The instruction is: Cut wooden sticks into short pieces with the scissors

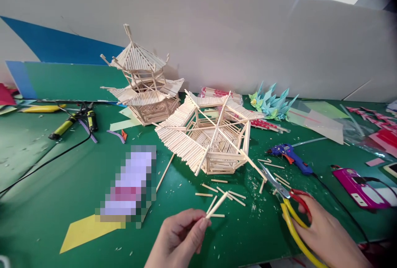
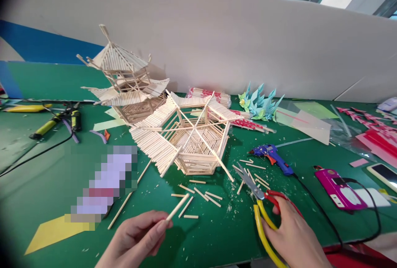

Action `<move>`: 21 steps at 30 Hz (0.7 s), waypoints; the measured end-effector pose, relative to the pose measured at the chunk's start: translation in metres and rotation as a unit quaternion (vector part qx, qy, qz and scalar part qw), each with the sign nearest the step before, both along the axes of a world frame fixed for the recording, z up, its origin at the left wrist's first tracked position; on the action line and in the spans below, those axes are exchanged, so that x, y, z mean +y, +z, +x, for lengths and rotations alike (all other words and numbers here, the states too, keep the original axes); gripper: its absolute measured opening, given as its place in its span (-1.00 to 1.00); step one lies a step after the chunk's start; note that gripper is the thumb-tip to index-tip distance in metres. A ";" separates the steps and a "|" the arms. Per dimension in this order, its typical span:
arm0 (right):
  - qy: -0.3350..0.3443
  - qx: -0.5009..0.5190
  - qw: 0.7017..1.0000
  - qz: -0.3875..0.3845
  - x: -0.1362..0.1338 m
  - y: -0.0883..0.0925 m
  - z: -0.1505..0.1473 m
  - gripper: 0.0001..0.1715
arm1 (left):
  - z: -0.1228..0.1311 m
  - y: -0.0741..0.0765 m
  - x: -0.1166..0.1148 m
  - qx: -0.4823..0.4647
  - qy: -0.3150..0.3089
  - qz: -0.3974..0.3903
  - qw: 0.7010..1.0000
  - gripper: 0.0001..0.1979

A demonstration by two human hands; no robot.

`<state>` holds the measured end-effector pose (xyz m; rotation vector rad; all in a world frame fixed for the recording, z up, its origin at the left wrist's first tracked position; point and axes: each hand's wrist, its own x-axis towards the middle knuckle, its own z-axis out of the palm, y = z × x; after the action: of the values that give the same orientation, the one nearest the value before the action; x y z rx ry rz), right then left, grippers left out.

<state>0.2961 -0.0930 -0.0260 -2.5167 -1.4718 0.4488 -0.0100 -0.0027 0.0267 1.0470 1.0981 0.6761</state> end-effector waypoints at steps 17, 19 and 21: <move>0.357 -0.044 0.872 0.331 0.043 0.059 -0.092 -0.69 | 0.020 -0.015 0.006 0.074 -0.131 0.053 0.987 -0.70; 0.411 -0.040 0.864 0.289 0.050 0.065 -0.110 -0.71 | 0.018 -0.017 0.004 0.125 -0.184 0.129 0.966 -0.71; 0.444 -0.023 0.869 0.215 0.054 0.061 -0.120 -0.86 | 0.012 -0.019 0.001 0.153 -0.241 0.196 0.938 -0.71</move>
<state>0.1763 -0.0392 0.0347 -1.4083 -2.3748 0.1346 0.0024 -0.0016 0.0072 1.7404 0.9276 0.3428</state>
